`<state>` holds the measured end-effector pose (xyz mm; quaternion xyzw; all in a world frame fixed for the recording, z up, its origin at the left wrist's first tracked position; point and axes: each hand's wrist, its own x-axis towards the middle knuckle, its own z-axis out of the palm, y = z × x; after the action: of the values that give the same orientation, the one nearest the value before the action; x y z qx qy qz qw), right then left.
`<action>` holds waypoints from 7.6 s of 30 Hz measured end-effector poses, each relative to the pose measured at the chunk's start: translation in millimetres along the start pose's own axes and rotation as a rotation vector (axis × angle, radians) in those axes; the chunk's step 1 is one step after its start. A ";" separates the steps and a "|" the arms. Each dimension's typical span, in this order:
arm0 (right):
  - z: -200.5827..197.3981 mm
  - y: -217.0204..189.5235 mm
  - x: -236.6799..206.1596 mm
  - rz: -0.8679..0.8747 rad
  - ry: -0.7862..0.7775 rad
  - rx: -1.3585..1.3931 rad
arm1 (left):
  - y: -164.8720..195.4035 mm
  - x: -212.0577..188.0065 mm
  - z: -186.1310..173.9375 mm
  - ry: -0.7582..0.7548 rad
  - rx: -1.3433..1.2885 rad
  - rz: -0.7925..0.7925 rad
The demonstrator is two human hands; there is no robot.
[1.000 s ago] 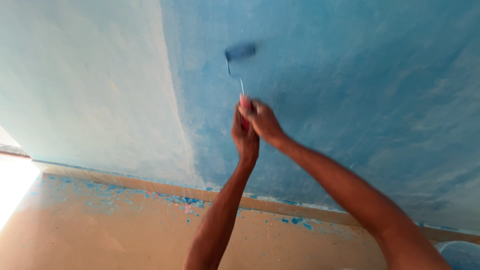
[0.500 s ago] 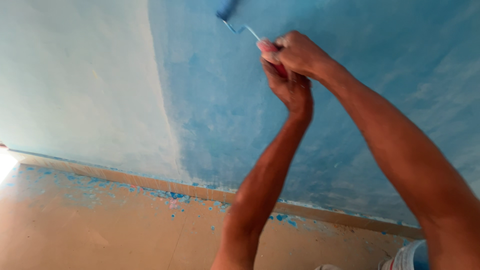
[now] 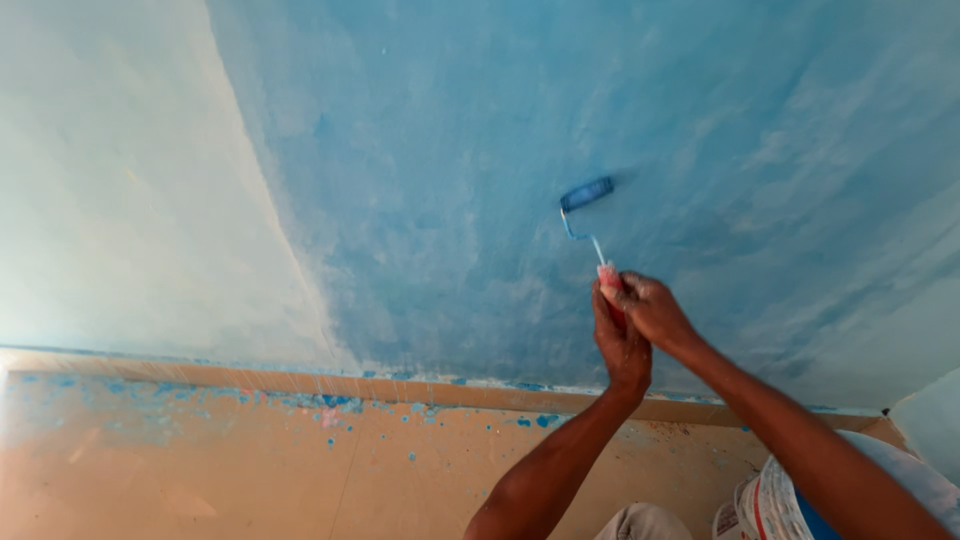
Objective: The person sits on the floor and paints a wall blue using a small paint roller, making repeated up-and-down strokes. They periodically dip the roller into a bucket of blue paint and work across different sections of the wall, covering unpainted patches.
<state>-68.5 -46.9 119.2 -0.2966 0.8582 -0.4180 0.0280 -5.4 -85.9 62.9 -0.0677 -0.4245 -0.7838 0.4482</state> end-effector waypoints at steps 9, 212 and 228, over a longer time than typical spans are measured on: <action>-17.6 -104.1 55.4 -0.228 0.044 -0.029 | 63.5 91.2 8.4 -0.039 -0.003 0.227; 148.8 -3.1 -0.8 -0.076 0.068 0.159 | -16.3 17.7 -151.5 0.089 0.597 -0.189; 73.0 -177.6 94.4 -0.398 0.170 -0.067 | 80.4 167.6 -105.9 -0.017 0.296 0.235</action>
<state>-38.3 -232.5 221.1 -0.4244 0.7954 -0.4103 -0.1373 -13.9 -290.0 126.3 -0.0565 -0.5281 -0.6544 0.5382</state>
